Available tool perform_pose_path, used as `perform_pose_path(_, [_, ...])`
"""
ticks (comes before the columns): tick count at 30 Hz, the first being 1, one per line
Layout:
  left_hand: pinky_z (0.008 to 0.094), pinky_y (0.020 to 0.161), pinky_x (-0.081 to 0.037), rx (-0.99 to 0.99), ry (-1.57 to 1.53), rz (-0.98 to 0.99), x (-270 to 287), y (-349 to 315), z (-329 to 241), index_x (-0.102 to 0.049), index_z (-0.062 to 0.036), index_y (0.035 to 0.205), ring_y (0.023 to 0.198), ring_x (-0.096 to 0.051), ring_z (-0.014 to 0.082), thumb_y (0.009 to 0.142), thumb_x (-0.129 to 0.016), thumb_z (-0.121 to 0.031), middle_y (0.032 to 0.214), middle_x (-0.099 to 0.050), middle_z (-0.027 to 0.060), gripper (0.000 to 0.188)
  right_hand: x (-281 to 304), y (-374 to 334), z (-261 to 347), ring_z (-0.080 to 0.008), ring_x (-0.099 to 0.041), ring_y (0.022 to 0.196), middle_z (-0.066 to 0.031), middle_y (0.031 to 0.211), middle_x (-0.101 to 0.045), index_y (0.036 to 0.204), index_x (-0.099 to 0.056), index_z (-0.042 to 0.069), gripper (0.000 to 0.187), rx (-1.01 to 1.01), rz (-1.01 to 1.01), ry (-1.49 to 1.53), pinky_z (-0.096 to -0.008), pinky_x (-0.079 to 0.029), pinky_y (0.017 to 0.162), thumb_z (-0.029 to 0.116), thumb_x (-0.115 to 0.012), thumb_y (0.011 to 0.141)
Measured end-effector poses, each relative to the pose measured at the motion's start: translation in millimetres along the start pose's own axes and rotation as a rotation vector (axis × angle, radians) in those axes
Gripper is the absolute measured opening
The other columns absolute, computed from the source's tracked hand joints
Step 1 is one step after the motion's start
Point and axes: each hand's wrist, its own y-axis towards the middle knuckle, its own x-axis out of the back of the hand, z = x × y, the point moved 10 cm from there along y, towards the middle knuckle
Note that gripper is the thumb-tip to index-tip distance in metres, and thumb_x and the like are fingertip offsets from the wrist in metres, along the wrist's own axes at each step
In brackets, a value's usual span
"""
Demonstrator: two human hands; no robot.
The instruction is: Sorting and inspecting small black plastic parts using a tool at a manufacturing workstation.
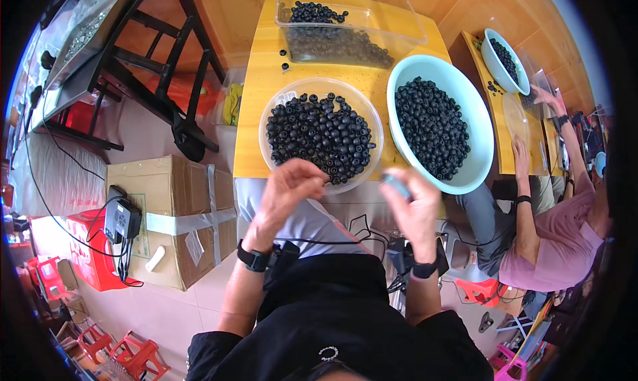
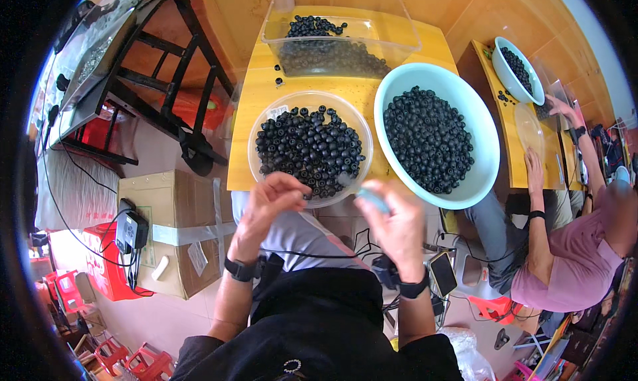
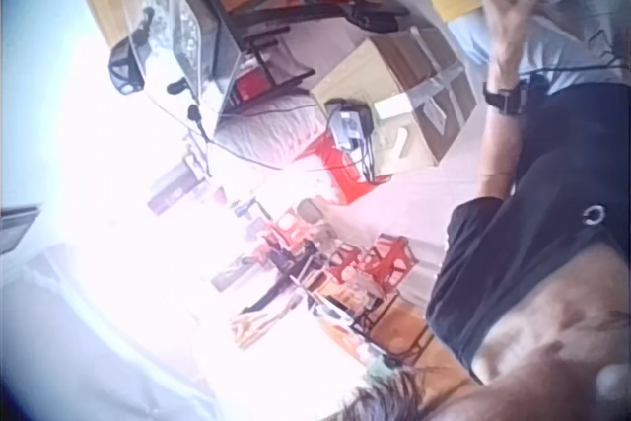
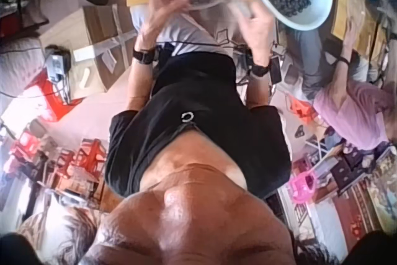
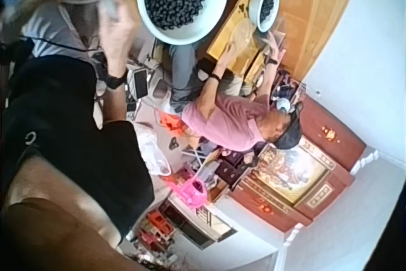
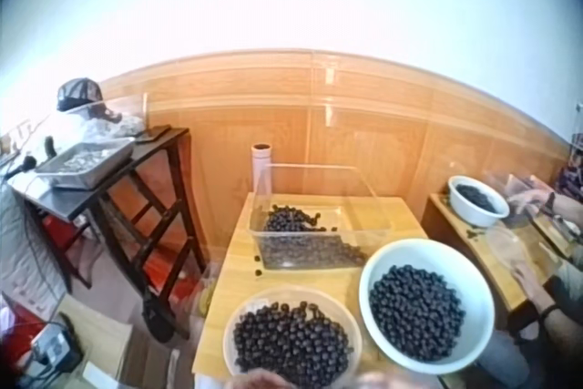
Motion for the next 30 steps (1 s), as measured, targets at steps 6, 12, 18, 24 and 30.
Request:
perform_pose_path(6, [0.0232,0.068,-0.053,-0.204,0.362,-0.330,53.5,3.4,-41.8,-0.064,0.0034,0.096,0.071,-0.063,0.0101,0.084,-0.063,-0.001,0.080,-0.066,0.0053,0.013,72.7,16.9,-22.0,-0.0198,-0.055,0.073,-0.0092,0.084,-0.056,0.109,-0.064,0.004,0.035,0.029,-0.405,-0.297,-0.0314,-0.046,0.066,-0.003,-0.070,0.075])
perform_pose_path(12, [0.0251,0.067,-0.051,-0.236,0.668,-0.132,1.3,32.3,-37.1,-0.066,0.0026,0.096,0.071,-0.063,0.0111,0.079,-0.065,0.001,0.078,-0.067,0.0074,0.017,65.8,10.7,-31.3,-0.0214,-0.060,0.073,-0.0096,0.084,-0.059,0.104,-0.066,0.003,0.027,0.038,-0.398,-0.333,-0.0325,-0.047,0.065,-0.002,-0.069,0.077])
perform_pose_path(18, [0.0311,0.068,-0.051,-0.441,0.988,-0.152,-37.8,62.0,-33.7,-0.065,0.0012,0.097,0.072,-0.064,0.0228,0.072,-0.067,0.004,0.085,-0.063,0.0141,0.026,64.7,10.3,-34.0,-0.0246,-0.061,0.070,-0.0097,0.080,-0.059,0.098,-0.066,0.002,0.020,0.022,-0.403,-0.353,-0.0337,-0.046,0.062,0.001,-0.069,0.078])
perform_pose_path(24, [0.0361,0.066,-0.050,-0.437,1.140,-0.147,-37.0,67.3,-28.8,-0.063,0.0013,0.093,0.069,-0.061,0.0284,0.070,-0.065,0.005,0.086,-0.058,0.0152,0.023,64.7,8.0,-30.0,-0.0260,-0.061,0.069,-0.0093,0.081,-0.060,0.097,-0.066,0.004,0.020,0.066,-0.416,-0.402,-0.0342,-0.047,0.062,0.001,-0.069,0.077])
perform_pose_path(30, [0.0365,0.065,-0.050,-0.483,1.162,-0.073,-37.2,67.5,-26.8,-0.062,0.0015,0.094,0.068,-0.060,0.0284,0.071,-0.066,0.004,0.082,-0.056,0.0148,0.024,63.5,7.5,-27.8,-0.0258,-0.062,0.068,-0.0087,0.080,-0.060,0.095,-0.066,0.004,0.018,0.075,-0.413,-0.403,-0.0350,-0.047,0.060,0.001,-0.069,0.077])
